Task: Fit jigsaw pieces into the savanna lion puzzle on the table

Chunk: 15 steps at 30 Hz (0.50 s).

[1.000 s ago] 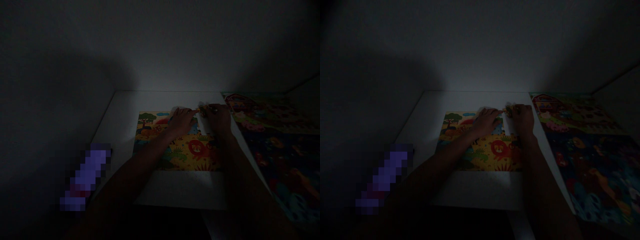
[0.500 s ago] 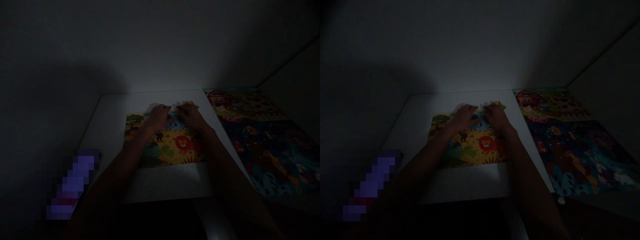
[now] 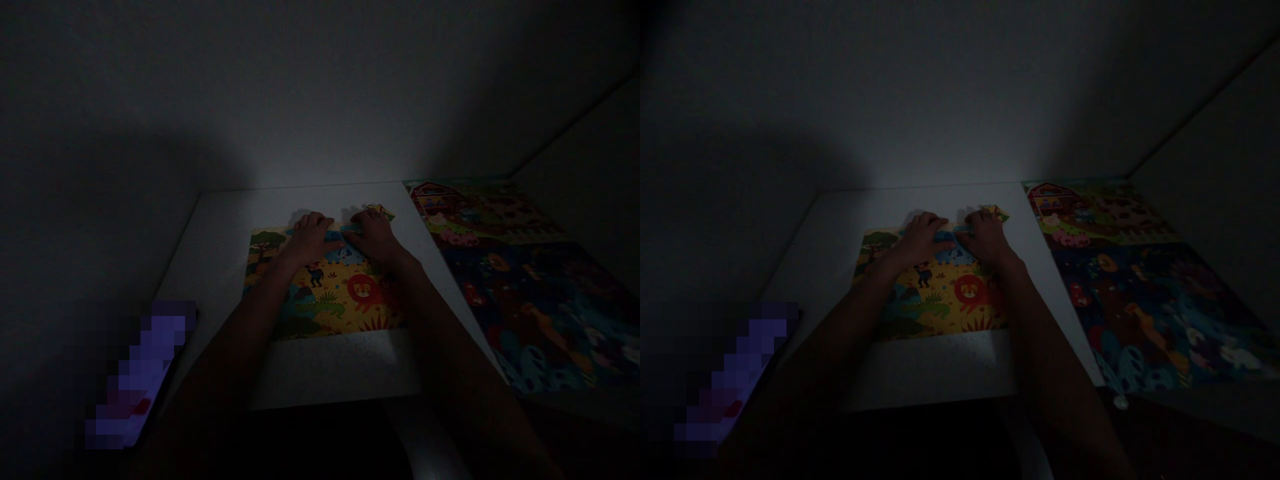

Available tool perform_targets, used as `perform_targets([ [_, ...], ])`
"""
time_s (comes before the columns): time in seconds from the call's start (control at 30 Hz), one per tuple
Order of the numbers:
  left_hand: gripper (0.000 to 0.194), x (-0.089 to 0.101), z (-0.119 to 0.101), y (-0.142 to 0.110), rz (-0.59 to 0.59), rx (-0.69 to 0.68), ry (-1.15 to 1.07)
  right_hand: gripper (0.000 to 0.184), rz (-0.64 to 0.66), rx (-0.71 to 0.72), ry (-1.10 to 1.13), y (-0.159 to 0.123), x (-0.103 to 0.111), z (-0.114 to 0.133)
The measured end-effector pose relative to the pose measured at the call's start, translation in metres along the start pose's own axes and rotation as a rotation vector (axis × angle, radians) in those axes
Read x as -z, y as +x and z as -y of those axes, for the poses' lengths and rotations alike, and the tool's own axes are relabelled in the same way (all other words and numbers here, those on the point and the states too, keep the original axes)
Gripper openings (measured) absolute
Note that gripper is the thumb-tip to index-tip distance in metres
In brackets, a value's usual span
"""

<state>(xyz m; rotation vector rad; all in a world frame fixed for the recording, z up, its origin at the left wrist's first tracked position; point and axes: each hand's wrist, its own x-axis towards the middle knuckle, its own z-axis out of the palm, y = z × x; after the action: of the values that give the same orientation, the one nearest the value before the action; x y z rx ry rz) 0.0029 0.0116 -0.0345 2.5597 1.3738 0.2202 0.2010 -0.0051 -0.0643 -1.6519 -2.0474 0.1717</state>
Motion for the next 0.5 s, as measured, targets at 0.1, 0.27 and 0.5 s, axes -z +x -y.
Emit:
perform_targets([
  [0.1, 0.056, 0.0, -0.001, -0.001, -0.005, 0.0, -0.021, 0.036, -0.031, -0.004, 0.055, 0.001, -0.004, -0.002],
  [0.27, 0.055, 0.001, -0.002, -0.001, -0.006, 0.005, -0.029, 0.032, -0.086, -0.015, 0.102, 0.001, -0.008, -0.003],
  [0.5, 0.056, 0.001, -0.002, 0.0, 0.006, 0.005, -0.036, 0.031, -0.08, -0.052, 0.195, 0.002, 0.001, 0.007],
])
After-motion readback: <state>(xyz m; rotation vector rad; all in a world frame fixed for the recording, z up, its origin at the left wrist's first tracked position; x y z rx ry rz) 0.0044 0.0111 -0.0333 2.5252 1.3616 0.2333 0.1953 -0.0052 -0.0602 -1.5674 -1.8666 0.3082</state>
